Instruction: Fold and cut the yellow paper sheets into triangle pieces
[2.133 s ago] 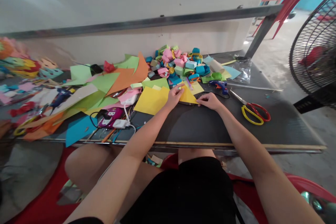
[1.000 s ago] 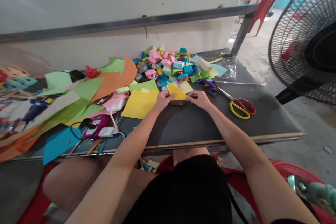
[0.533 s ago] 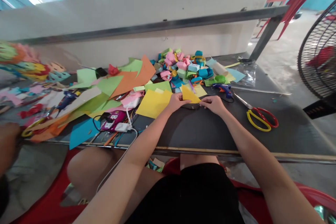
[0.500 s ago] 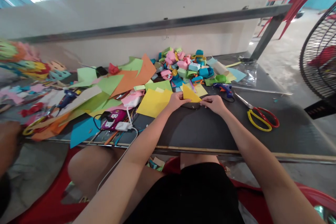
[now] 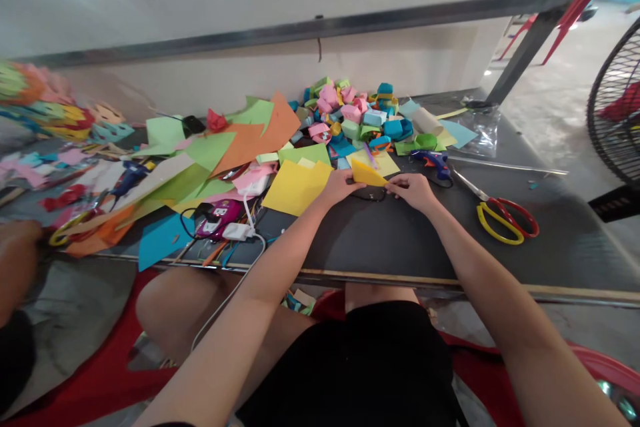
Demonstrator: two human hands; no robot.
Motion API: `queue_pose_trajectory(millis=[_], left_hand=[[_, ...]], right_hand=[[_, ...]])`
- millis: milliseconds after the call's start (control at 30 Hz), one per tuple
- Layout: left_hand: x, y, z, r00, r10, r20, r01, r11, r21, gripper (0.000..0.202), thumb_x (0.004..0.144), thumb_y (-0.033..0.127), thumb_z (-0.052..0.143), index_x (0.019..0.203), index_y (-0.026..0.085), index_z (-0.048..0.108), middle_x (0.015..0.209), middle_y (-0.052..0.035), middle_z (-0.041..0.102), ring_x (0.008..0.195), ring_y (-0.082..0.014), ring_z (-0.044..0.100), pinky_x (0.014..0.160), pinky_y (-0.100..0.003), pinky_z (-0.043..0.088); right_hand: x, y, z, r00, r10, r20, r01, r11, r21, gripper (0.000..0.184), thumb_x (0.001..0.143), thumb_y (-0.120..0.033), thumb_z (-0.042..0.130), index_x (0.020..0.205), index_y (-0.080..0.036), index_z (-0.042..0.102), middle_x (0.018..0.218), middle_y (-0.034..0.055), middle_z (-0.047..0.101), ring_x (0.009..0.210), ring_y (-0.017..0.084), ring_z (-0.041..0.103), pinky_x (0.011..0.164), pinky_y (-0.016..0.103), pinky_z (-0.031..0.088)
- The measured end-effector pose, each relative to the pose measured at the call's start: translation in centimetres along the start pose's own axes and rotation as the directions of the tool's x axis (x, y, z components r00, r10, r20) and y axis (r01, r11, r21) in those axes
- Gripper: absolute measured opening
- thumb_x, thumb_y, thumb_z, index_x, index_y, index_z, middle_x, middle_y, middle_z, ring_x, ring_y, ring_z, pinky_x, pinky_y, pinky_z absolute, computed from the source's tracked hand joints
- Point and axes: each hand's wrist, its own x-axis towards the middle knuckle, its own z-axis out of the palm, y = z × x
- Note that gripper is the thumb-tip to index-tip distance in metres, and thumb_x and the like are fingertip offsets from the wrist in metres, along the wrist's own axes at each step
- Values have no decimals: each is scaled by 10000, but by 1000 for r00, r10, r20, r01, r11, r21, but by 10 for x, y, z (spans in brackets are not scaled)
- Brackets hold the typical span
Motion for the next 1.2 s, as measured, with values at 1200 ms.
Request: queue_pose_trajectory(millis=[1200], left_hand=[[-15, 11, 6, 920, 364, 146, -388, 793, 469, 628, 933, 47, 373, 1507, 244, 535, 1597, -45, 496, 1340, -247, 569, 1020, -347, 543]], right_hand=[[-16, -21, 23, 994, 112, 4, -109, 957, 269, 681, 675, -825, 718, 909, -189, 663, 778, 101, 731, 549, 166, 633, 432, 261, 407]])
